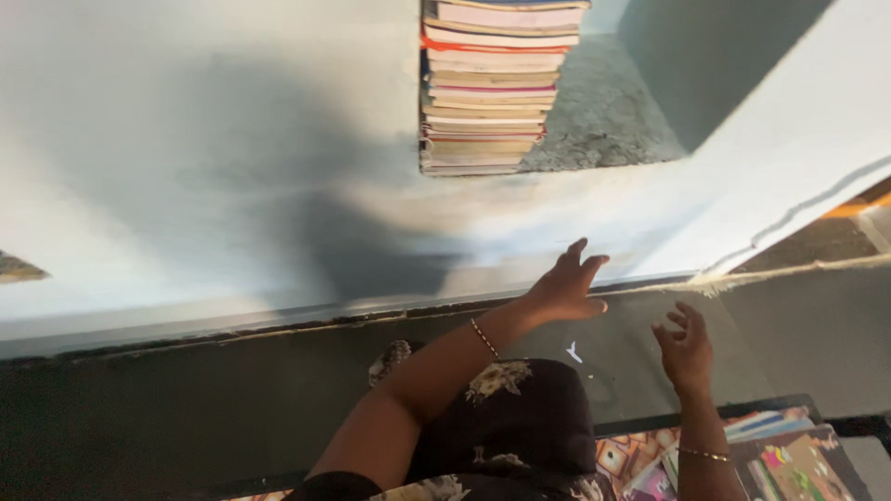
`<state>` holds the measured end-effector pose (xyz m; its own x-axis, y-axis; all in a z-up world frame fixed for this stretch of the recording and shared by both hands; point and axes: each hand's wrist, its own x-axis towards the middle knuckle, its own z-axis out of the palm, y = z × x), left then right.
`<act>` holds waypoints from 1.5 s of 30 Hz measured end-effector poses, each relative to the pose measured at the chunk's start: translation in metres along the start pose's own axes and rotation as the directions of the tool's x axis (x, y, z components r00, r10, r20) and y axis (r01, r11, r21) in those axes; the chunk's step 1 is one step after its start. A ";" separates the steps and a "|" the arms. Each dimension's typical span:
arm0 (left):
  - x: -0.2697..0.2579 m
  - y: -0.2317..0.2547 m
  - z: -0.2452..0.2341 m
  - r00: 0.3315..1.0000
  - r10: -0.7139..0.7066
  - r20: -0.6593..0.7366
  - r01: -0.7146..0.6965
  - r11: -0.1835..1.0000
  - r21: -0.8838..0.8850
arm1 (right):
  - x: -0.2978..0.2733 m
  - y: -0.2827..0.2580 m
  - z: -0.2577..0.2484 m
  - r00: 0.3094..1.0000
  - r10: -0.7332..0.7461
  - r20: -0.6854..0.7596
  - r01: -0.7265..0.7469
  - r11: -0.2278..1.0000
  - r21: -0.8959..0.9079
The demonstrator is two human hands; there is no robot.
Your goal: The person picks up books and notebooks from a stack on a table one by one and places them onto a taller stack of books in a wall niche.
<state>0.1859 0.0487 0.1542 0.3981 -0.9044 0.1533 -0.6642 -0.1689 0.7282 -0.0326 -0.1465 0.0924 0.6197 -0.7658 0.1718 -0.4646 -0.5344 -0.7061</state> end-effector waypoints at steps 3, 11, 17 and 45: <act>-0.007 0.007 0.027 0.992 -0.034 0.124 0.041 0.998 -0.052 | -0.027 0.041 -0.006 0.998 0.050 -0.045 -0.052 0.998 -0.042; -0.020 0.003 0.107 0.943 -0.020 0.332 0.032 0.999 -0.029 | -0.109 0.114 -0.042 0.973 0.204 -0.105 -0.221 0.956 -0.191; -0.030 -0.005 0.159 0.917 0.050 0.395 -0.035 0.998 -0.047 | -0.155 0.151 -0.073 0.934 0.272 -0.231 -0.303 0.946 -0.115; -0.034 0.057 0.324 0.793 0.225 0.566 -0.181 0.974 -0.134 | -0.252 0.254 -0.103 0.732 0.358 -0.580 -0.605 0.733 -0.312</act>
